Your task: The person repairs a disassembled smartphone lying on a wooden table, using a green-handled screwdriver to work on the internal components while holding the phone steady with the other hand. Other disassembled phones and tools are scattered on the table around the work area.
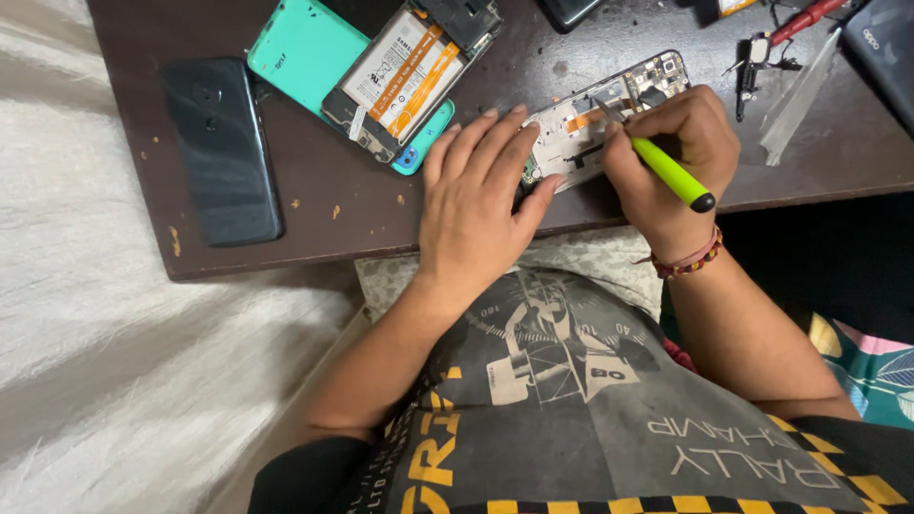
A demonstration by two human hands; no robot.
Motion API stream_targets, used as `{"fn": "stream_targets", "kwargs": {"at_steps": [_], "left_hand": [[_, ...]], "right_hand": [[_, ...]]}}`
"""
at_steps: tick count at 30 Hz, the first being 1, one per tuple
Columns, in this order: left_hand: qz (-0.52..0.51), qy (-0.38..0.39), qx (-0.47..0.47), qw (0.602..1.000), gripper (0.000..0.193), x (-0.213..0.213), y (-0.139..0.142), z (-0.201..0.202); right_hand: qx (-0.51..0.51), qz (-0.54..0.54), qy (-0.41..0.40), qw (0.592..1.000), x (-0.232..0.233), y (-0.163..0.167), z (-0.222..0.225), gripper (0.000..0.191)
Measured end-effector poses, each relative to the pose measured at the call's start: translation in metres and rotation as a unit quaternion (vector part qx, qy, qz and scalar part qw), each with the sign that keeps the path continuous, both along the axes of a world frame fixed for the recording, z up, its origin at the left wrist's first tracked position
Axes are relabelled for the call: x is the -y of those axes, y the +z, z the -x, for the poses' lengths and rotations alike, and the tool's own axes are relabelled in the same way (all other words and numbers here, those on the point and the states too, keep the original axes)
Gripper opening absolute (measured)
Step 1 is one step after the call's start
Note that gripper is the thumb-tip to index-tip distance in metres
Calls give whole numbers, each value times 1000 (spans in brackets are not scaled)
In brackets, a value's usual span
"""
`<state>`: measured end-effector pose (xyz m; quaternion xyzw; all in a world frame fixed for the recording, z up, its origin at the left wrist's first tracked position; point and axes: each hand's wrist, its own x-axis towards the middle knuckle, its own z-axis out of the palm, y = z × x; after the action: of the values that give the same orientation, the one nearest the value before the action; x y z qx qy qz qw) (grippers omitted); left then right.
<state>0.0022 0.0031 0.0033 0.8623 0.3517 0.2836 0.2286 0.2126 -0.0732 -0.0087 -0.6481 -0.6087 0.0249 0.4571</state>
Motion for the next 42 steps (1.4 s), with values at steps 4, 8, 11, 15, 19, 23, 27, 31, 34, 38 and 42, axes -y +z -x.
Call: {"fn": "stream_targets", "kwargs": {"at_steps": [4,8,11,15,19,23,27,31,34,38,42], "left_hand": [[2,2,0,1000,47,1,0,0],[0,1,-3,1000,47,1,0,0],[-1,0,-3,1000,46,1,0,-1],[-2,0,1,1000,44,1,-1,-1],[-1,0,9,1000,42,0,-3,-2],[-6,1,18,1000,42,-1,-6,-3],[-8,4,25,1000,41,-1,-6,-5],[1,0,28,1000,40,-4,-7,-4],[-6,3,25,1000,41,-3,-8,-4],[-2,2,23,1000,40,0,-7,-3],[-11,2,19,1000,40,-4,-4,-1]], "right_hand": [[-1,9,1,1000,-1,1,1,27],[-16,9,22,1000,-1,2,-1,26],[-23,16,30,999,-1,2,-3,26],[-64,40,42,996,1,1,-8,28],[-89,46,46,994,2,-5,-12,27],[-152,41,24,987,1,-12,-13,27],[-153,27,27,987,-1,-13,-10,23],[-116,14,19,993,-6,-12,-8,21],[-102,13,22,994,-5,-13,-8,22],[-127,-7,14,992,-1,-18,-6,21],[-208,-27,32,977,-6,-25,-4,19]]}}
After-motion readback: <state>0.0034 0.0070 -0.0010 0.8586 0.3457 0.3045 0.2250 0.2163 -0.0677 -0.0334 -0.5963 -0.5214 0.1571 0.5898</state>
